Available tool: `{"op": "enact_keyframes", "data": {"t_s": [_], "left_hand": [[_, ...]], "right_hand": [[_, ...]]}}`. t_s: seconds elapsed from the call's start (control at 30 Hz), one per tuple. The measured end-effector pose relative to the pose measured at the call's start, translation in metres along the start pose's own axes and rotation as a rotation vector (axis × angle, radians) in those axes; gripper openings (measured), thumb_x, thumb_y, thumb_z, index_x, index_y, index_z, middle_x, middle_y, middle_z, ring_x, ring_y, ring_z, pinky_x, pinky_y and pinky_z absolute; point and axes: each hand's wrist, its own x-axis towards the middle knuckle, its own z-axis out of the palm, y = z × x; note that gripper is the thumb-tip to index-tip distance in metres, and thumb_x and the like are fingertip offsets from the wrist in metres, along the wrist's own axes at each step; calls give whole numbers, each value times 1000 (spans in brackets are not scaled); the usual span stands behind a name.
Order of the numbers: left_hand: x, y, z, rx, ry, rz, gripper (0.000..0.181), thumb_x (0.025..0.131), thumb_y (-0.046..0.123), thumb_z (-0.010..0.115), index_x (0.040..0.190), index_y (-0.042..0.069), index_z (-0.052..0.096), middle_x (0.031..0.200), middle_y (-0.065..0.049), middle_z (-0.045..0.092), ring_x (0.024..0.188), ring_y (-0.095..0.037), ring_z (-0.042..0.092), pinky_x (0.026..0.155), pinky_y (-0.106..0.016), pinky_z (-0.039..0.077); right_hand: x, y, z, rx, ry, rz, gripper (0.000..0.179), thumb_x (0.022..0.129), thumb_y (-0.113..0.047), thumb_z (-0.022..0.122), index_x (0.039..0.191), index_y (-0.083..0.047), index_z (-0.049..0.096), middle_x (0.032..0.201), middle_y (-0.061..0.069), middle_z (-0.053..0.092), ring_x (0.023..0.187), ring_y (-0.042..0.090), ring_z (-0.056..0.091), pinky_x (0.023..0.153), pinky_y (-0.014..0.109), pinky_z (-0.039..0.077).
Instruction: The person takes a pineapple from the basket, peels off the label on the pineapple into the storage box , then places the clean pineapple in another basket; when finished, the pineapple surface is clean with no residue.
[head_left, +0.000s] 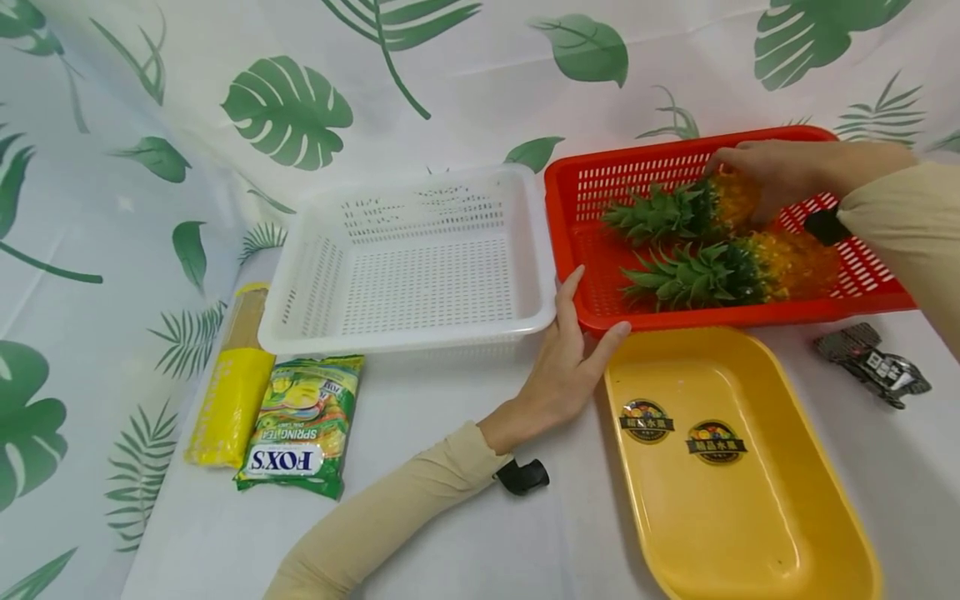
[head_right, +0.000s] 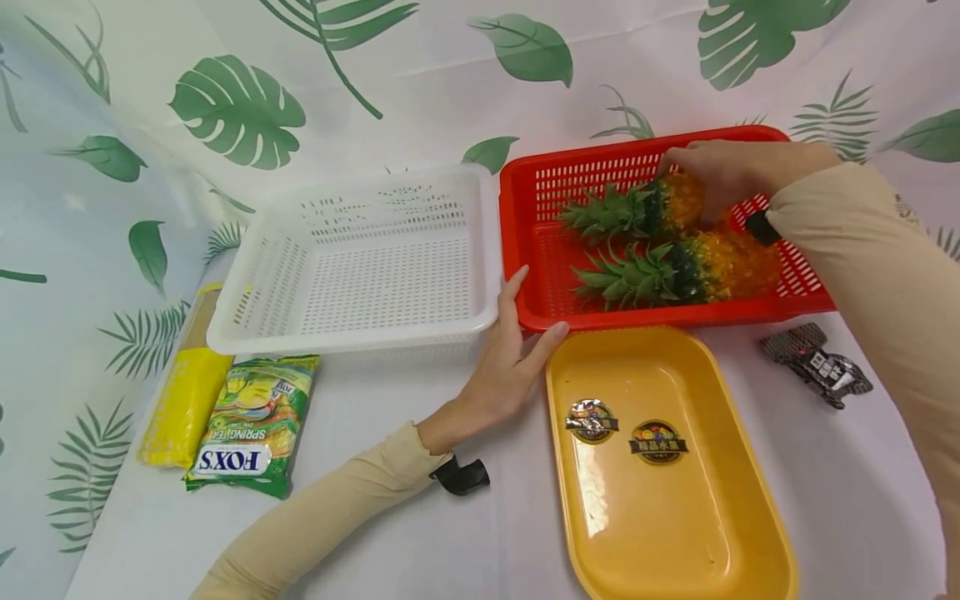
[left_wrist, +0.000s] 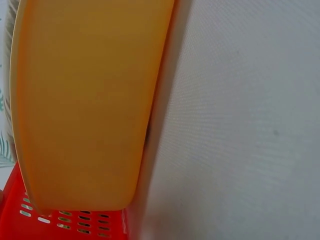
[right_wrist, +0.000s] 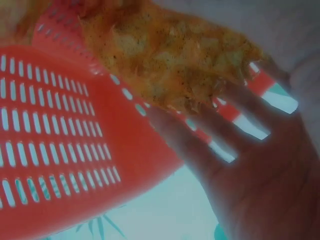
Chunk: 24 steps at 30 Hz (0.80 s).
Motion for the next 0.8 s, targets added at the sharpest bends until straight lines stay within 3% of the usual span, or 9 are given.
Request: {"op": "enact_keyframes", "data": {"t_s": [0.3, 0.43, 0.5, 0.67, 0.8], "left_hand": [[3, -5, -1, -4, -11, 7, 82, 106, 40, 56, 166, 15, 7, 166, -15, 35, 152, -23, 36, 126, -33, 24], [-3, -2, -6, -6, -30, -13, 77, 108, 37, 51, 167, 15, 5, 168, -16, 29, 153, -25, 36, 126, -35, 26], [-9, 1, -9, -32, -51, -16, 74, 110, 31, 49, 167, 15, 4, 169, -15, 27, 151, -24, 38, 124, -37, 29], [-29, 14, -24, -75, -125, -74, 71, 111, 25, 49, 167, 13, 7, 158, -12, 42, 138, -17, 52, 112, -30, 45], [-46, 32, -50, -22, -248, -147, 57, 110, 32, 50, 161, 14, 29, 150, -5, 48, 126, -12, 57, 101, -26, 51]], "right_hand": [[-5, -14, -5, -71, 46, -28, 89, 75, 4, 90, 146, 10, 37, 138, 42, 39, 125, 62, 41, 98, 74, 46], [-14, -39, -10, -77, 89, -26, 86, 81, 3, 86, 152, 6, 38, 147, 41, 35, 132, 63, 37, 98, 73, 46], [-23, -58, -11, -88, 134, -35, 81, 85, 1, 84, 152, 6, 40, 150, 40, 35, 134, 62, 37, 98, 72, 46], [-47, -101, -9, -122, 296, -107, 70, 88, -8, 83, 149, -1, 50, 151, 34, 42, 133, 57, 44, 97, 71, 48], [-67, -126, -2, -136, 462, -183, 69, 83, -6, 88, 144, -6, 56, 145, 28, 50, 127, 52, 50, 94, 71, 50]]}}
